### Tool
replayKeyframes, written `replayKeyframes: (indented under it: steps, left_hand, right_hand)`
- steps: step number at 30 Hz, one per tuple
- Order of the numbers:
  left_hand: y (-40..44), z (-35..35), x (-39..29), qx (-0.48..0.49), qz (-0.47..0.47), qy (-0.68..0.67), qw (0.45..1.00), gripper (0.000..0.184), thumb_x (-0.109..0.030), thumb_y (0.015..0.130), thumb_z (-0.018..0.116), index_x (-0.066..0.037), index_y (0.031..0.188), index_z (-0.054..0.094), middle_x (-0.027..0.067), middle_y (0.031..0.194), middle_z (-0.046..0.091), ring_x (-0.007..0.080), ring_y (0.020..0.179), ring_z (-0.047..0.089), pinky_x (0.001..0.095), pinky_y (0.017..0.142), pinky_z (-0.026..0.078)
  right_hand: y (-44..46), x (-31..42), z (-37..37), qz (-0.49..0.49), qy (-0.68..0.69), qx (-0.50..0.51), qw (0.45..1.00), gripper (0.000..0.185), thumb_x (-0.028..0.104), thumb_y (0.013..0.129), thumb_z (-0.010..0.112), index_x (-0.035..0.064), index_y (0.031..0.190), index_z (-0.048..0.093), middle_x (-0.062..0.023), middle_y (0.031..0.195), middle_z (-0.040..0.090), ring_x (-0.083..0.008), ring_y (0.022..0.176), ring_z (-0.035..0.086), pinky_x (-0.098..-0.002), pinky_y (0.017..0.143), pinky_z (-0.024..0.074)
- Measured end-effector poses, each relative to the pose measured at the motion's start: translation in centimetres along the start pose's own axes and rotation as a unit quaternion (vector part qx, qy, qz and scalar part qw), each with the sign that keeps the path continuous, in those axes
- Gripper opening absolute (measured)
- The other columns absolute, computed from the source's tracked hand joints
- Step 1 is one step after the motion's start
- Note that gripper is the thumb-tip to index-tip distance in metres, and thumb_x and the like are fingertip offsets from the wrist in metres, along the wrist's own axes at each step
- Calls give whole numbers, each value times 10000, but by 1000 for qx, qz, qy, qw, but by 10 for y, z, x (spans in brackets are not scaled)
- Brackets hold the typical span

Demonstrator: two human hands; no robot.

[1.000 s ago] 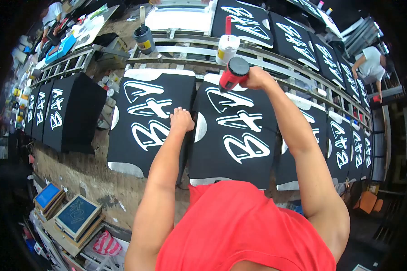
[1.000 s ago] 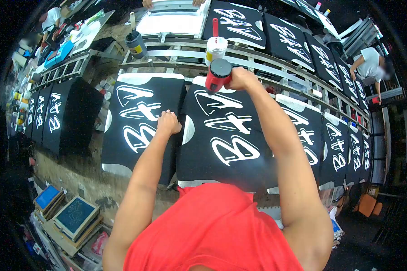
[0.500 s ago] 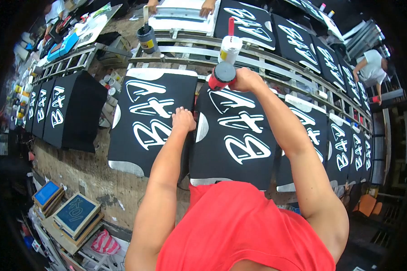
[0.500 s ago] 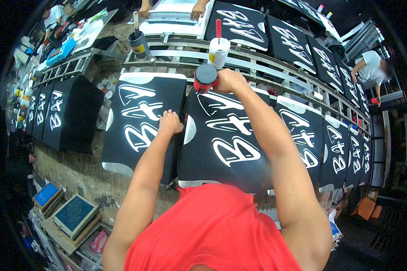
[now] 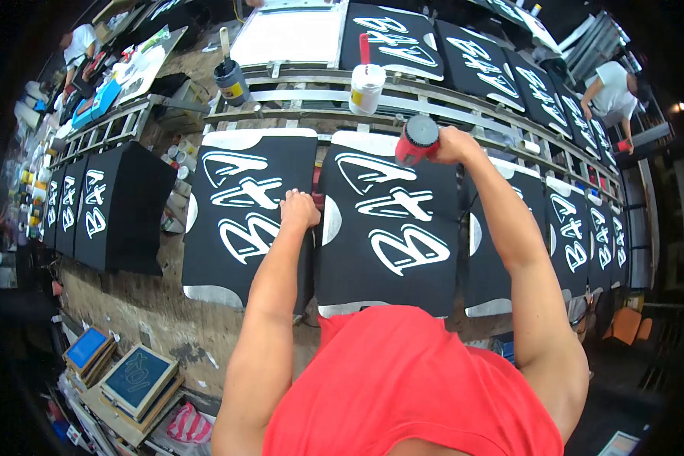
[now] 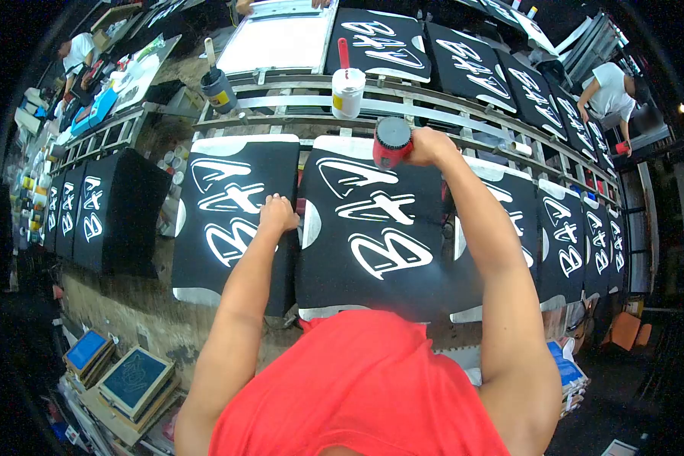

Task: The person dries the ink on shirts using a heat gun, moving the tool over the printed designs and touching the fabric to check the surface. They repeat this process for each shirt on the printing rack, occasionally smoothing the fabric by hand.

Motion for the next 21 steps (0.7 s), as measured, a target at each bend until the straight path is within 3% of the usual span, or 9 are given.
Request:
replayKeyframes:
  steps: [3,9,11,12,15,19,21]
  left_hand:
    - [0,0,1,8,-2,3,1000,538,-187,903,561,61,1380,598,212,1551,502,345,1464,437,511,1182,395]
    - [-1,1,2,0,-1,1,1000,535,-191,911,559,62,1381,596,210,1555,497,347,1453,447,510,1179,399]
    - [1,2,2,-3,-1,-3,1000,534,-191,913,558,61,1382,595,209,1555,498,349,1449,450,510,1176,403]
    - [-2,-1,1,0,2,4,1000,535,-193,915,558,59,1386,593,208,1555,498,348,1448,452,510,1173,407]
    - [-3,-3,0,4,5,13,1000,539,-200,917,563,55,1391,590,205,1556,499,346,1445,455,511,1168,413]
    - [-5,-3,0,11,4,16,1000,552,-209,915,572,52,1402,583,201,1561,495,344,1448,454,515,1169,413]
    - [10,15,9,-20,13,16,1000,566,-259,887,621,53,1360,603,209,1501,537,365,1404,493,533,1144,440]
  right_hand:
    - [-13,-22,2,-8,60,46,997,483,382,711,829,130,1116,751,-199,1043,760,-412,984,714,-477,847,583]
    - [-27,-57,8,22,6,-10,1000,461,371,697,829,156,1099,759,-173,1027,767,-402,977,715,-472,851,584]
    - [-39,-61,7,72,67,78,992,450,363,695,821,160,1092,760,-169,1033,768,-405,982,713,-475,853,583]
    - [-39,-65,11,56,19,27,998,478,387,683,822,136,1086,757,-168,1026,771,-404,974,718,-474,847,584]
    - [-38,-63,24,-4,29,53,998,499,412,690,816,124,1092,755,-170,1031,771,-400,982,722,-481,847,581]
    - [-33,-39,19,24,21,32,999,476,406,704,825,130,1087,762,-191,1012,767,-391,935,730,-466,811,585]
    - [-24,-24,17,-16,42,22,999,476,396,707,835,133,1097,763,-195,1011,766,-388,923,730,-453,811,587]
Point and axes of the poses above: each hand's wrist, its own y-axis towards the middle knuckle, its own z-axis out of the palm, x = y × z, the point moved 5 cm from there along y, towards the middle knuckle
